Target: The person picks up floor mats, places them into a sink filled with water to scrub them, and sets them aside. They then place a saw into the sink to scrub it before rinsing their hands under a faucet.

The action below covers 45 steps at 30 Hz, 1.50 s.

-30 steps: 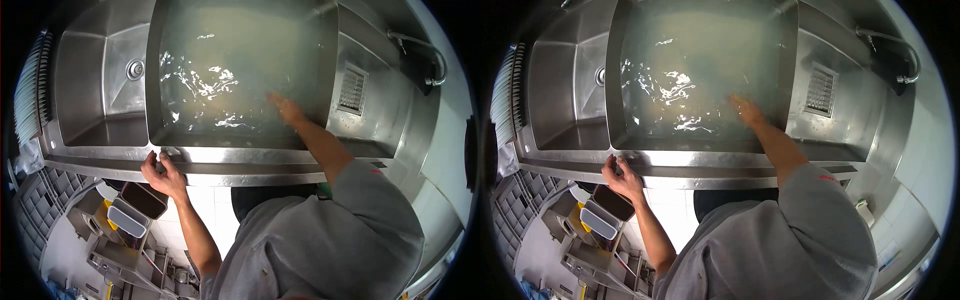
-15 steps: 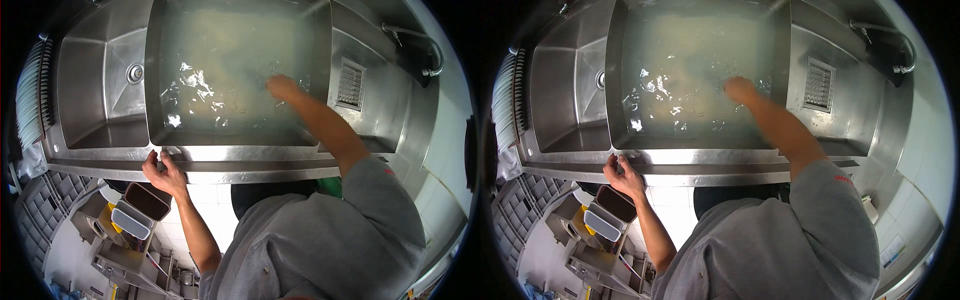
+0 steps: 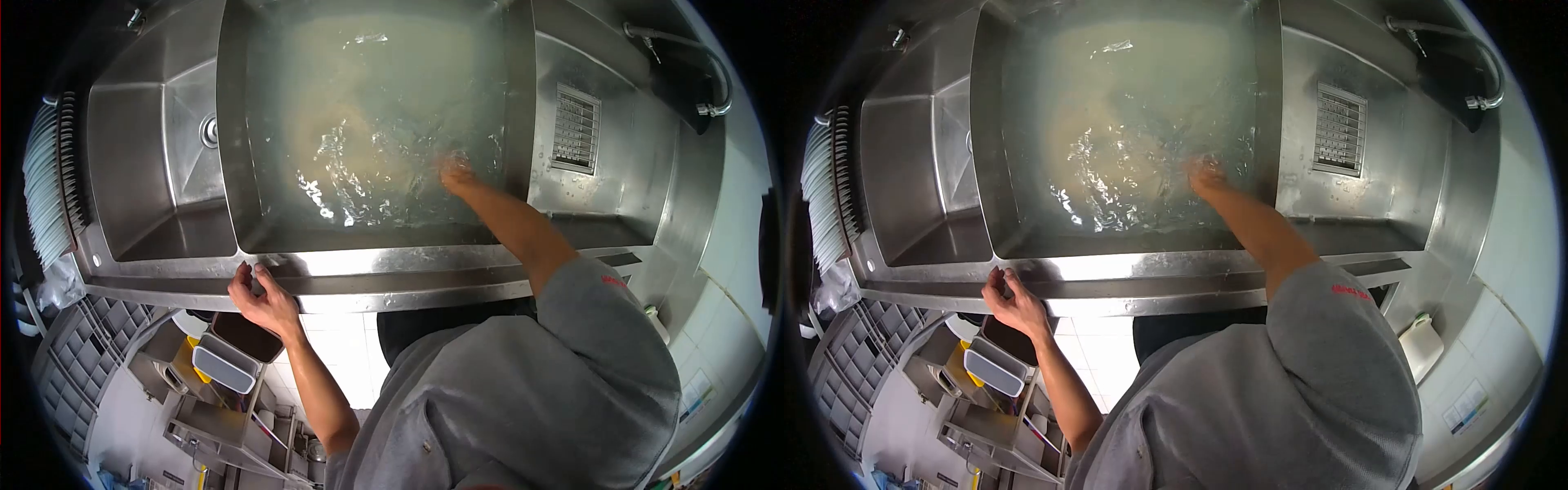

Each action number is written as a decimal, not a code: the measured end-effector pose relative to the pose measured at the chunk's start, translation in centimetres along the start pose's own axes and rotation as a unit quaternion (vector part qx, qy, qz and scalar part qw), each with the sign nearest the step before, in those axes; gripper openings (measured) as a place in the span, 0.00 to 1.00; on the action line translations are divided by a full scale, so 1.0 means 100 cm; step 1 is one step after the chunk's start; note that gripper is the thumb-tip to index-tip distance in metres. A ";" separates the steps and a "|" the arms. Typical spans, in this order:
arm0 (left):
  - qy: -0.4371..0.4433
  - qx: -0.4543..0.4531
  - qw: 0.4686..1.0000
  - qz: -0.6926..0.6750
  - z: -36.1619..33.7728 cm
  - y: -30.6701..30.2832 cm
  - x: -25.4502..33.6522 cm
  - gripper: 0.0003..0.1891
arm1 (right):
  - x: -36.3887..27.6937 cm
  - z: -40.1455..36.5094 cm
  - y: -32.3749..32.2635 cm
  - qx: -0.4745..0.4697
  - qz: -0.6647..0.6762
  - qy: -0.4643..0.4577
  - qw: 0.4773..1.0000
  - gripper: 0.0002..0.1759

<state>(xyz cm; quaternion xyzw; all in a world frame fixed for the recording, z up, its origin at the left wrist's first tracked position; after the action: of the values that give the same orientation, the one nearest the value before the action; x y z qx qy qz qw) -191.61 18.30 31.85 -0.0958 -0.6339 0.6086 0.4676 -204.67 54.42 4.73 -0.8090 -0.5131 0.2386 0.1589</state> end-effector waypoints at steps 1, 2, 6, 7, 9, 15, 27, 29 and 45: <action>-0.002 0.002 1.000 0.001 0.002 0.001 0.000 0.11 | 0.009 0.012 0.003 -0.021 -0.024 0.042 0.999 0.22; -0.001 0.006 1.000 0.002 0.003 0.002 0.002 0.11 | 0.010 0.010 -0.003 -0.021 -0.023 0.039 0.999 0.22; 0.015 -0.004 1.000 0.020 0.002 -0.002 0.001 0.11 | -0.019 -0.039 -0.016 0.019 -0.179 -0.176 0.968 0.21; 0.024 0.002 0.999 0.028 0.003 0.001 0.003 0.11 | -0.030 -0.045 -0.027 0.077 -0.176 -0.204 0.960 0.21; 0.010 -0.001 1.000 0.019 0.000 0.000 0.005 0.11 | -0.045 -0.068 -0.035 0.058 -0.184 -0.202 0.960 0.20; 0.013 0.002 1.000 0.016 0.001 0.000 -0.002 0.12 | -0.045 -0.070 -0.039 0.065 -0.184 -0.184 0.963 0.20; 0.045 0.003 0.999 0.023 0.001 0.000 0.002 0.11 | -0.023 -0.077 -0.069 0.087 -0.056 -0.144 0.984 0.34; 0.048 0.004 0.999 0.020 0.001 -0.001 0.002 0.11 | -0.028 -0.094 -0.079 0.091 -0.009 -0.179 0.979 0.34; 0.058 -0.001 0.998 0.009 -0.004 -0.003 0.003 0.15 | 0.025 -0.322 -0.223 0.258 -0.212 -0.112 0.936 0.26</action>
<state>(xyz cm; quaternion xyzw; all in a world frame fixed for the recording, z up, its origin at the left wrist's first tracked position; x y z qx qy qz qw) -191.37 18.69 32.20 -0.1372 -0.6050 0.6059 0.4980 -202.92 65.69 42.31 -0.5803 -0.6081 0.4128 0.3508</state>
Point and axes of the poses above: each hand's wrist, its own z-axis towards the middle knuckle, its own y-axis out of the palm, x = y × z, the point moved 5 cm from there along z, towards the middle knuckle, and after that the axes turned 5 degrees about z, right-handed, at the moved point
